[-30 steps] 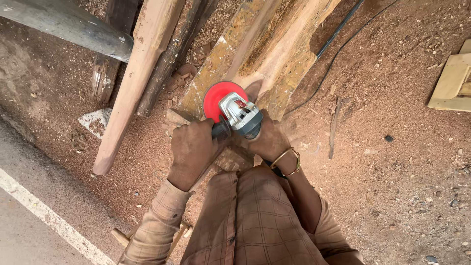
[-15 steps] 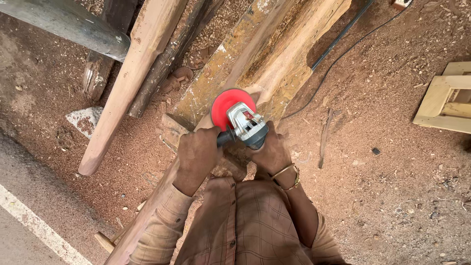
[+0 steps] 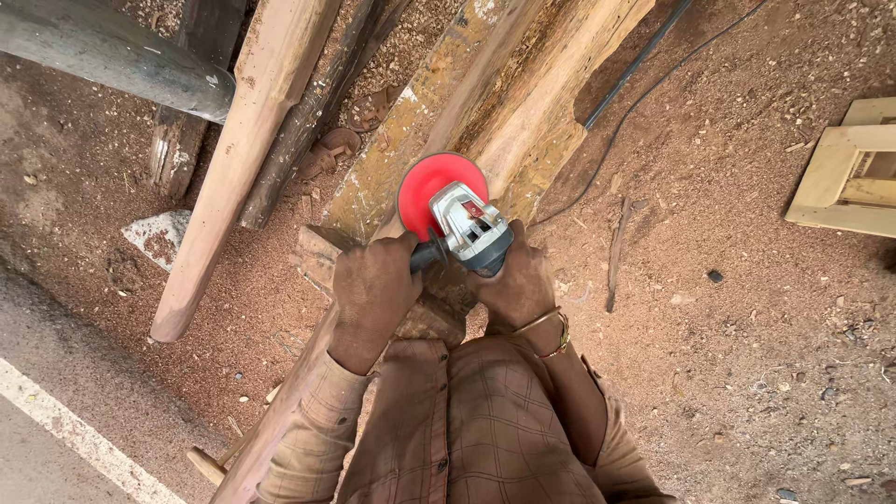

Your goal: The person uses a red orbital sander to smooth the surface of a long wooden log resting on supports. They move the sander back and forth along the length of the log, occasionally repositioning their hands and the tool to cover different areas.

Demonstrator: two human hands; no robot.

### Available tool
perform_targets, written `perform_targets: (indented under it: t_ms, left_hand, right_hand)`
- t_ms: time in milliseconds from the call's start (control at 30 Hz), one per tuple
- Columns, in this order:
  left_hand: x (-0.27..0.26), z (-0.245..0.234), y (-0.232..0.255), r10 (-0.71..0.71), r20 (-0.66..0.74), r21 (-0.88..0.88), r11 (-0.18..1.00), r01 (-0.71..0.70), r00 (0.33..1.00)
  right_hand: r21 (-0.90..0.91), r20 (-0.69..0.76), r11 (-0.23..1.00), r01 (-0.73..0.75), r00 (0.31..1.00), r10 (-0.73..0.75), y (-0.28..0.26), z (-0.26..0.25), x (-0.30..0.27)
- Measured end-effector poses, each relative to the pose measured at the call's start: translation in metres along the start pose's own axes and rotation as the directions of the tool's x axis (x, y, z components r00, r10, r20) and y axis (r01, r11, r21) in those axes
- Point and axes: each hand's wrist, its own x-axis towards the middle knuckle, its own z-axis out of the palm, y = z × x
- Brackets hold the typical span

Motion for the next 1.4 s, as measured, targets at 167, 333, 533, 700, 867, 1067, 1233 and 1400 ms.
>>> perform_targets:
  t_ms: [167,333,533,700,867,1067,1233,1400]
  left_hand:
    - [0.006,-0.004,0.008,-0.035,0.12,0.01,0.999,0.034,0.992]
    - [0.004,0.005,0.006,0.089,0.031,-0.006,0.996,-0.089,0.996]
    - [0.008,0.007,0.013,0.175,0.07,0.048,0.983,-0.178,0.982]
    - [0.027,0.009,0.018,0.232,0.054,0.072,0.969,-0.236,0.971]
    - [0.006,0.031,0.016,0.297,0.017,0.076,0.952,-0.298,0.955]
    - [0.016,0.032,0.022,0.379,-0.022,0.12,0.92,-0.374,0.925]
    - [0.023,0.035,0.023,0.375,0.037,0.161,0.913,-0.376,0.926]
    - [-0.006,0.042,0.006,0.335,0.016,0.189,0.924,-0.332,0.942]
  right_hand:
    - [0.029,0.021,0.998,0.053,0.998,-0.054,0.003,0.0,-0.002]
    - [0.179,-0.1,0.98,0.084,0.993,-0.067,0.018,0.013,-0.014]
    - [0.223,-0.144,0.975,0.006,0.989,0.027,0.023,0.02,-0.027]
    - [0.197,-0.187,0.976,0.087,0.981,-0.05,0.021,0.011,-0.017]
    - [0.212,-0.149,0.977,0.014,0.989,0.018,0.039,0.022,-0.038]
    - [0.308,-0.271,0.95,0.056,0.962,0.031,0.047,0.037,-0.034]
    - [0.355,-0.295,0.919,0.17,0.953,-0.063,0.053,0.046,-0.028]
    - [0.398,-0.186,0.913,0.086,0.982,-0.012,0.051,0.065,-0.046]
